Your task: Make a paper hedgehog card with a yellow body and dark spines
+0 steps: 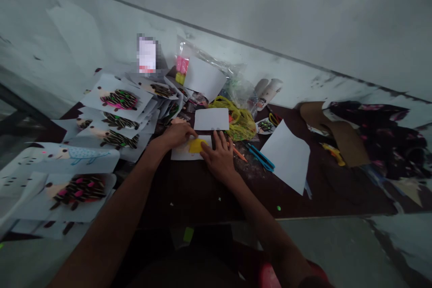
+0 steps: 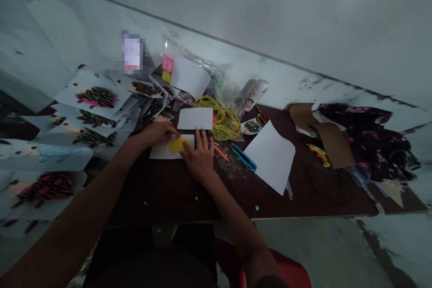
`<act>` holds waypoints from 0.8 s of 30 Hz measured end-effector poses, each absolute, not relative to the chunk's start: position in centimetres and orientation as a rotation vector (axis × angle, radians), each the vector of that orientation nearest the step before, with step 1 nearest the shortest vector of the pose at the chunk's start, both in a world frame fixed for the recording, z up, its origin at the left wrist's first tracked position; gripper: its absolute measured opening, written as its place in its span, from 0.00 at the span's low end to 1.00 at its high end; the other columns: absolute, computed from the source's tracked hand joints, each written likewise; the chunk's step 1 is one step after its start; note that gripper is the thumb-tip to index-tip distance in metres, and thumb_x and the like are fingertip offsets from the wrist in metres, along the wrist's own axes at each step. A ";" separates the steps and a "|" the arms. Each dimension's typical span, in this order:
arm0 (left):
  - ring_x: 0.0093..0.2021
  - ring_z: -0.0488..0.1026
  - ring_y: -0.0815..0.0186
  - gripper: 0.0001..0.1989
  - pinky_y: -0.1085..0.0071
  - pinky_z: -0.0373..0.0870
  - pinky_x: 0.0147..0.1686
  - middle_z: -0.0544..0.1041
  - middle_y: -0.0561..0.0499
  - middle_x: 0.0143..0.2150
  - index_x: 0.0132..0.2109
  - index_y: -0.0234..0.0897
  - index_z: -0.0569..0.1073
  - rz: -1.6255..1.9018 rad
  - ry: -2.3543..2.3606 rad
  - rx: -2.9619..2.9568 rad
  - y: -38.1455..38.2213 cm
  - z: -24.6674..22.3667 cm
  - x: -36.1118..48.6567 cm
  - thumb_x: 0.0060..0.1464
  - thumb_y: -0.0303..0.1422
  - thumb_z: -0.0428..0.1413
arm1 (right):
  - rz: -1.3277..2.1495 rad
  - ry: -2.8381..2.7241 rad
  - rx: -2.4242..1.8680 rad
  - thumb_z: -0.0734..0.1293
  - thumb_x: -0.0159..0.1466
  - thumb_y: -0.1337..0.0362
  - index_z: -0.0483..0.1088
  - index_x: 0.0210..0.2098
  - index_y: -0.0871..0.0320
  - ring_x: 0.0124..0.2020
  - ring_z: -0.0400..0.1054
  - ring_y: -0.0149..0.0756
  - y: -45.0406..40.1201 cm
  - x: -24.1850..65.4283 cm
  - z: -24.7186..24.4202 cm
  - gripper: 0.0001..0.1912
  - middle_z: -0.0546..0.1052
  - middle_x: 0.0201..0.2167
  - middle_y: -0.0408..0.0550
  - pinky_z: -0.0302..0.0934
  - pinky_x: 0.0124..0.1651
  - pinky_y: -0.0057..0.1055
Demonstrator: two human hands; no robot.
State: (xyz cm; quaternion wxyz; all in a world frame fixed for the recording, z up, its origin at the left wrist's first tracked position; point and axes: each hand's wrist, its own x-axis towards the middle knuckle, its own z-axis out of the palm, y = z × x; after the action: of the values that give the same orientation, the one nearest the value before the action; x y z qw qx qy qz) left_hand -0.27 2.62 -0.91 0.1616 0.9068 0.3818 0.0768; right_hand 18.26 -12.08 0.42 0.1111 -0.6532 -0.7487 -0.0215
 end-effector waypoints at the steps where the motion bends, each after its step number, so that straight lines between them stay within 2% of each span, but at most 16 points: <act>1: 0.45 0.75 0.63 0.22 0.73 0.67 0.44 0.82 0.51 0.47 0.49 0.50 0.84 0.219 1.091 2.583 2.6 -0.9 -0.3 0.57 0.24 0.50 | -0.053 -2.193 -1.914 0.65 0.71 0.55 0.75 0.58 0.45 0.75 0.46 0.56 -12.1 18.4 0.4 0.17 0.57 0.74 0.53 0.42 0.71 0.64; 5: 0.46 0.75 0.63 0.22 0.73 0.67 0.44 0.81 0.51 0.48 0.49 0.49 0.84 0.213 1.100 2.577 2.5 -0.7 -0.1 0.57 0.24 0.51 | -0.056 -2.203 -1.860 0.63 0.73 0.56 0.75 0.57 0.44 0.75 0.45 0.55 -11.9 18.9 0.4 0.16 0.56 0.74 0.52 0.43 0.71 0.63; 11: 0.47 0.75 0.63 0.21 0.72 0.67 0.45 0.82 0.50 0.48 0.48 0.48 0.84 0.254 1.092 2.606 2.6 -0.8 -0.2 0.57 0.24 0.51 | -0.139 -2.218 -1.870 0.65 0.71 0.57 0.74 0.59 0.47 0.75 0.44 0.56 -11.4 18.7 0.3 0.18 0.54 0.75 0.53 0.43 0.71 0.63; 18: 0.45 0.75 0.64 0.21 0.74 0.67 0.42 0.83 0.50 0.46 0.48 0.47 0.84 0.261 1.054 2.607 3.0 -1.1 -0.3 0.57 0.25 0.51 | -0.163 -2.242 -1.896 0.64 0.72 0.56 0.73 0.59 0.51 0.75 0.45 0.58 -11.4 18.4 0.2 0.19 0.56 0.74 0.59 0.43 0.70 0.65; 24: 0.45 0.75 0.64 0.22 0.74 0.68 0.42 0.84 0.50 0.45 0.49 0.48 0.84 0.256 1.050 2.611 3.0 -0.8 -0.2 0.56 0.25 0.51 | -0.170 -2.185 -1.911 0.64 0.72 0.55 0.70 0.62 0.51 0.74 0.47 0.56 -12.0 18.7 -0.1 0.21 0.57 0.73 0.58 0.44 0.71 0.60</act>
State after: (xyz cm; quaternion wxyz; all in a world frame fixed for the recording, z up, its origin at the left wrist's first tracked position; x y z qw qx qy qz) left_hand -0.25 3.01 -0.85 0.1573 0.9124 0.3671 0.0893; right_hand 18.73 -11.98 -0.09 0.1164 -0.6527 -0.7464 -0.0581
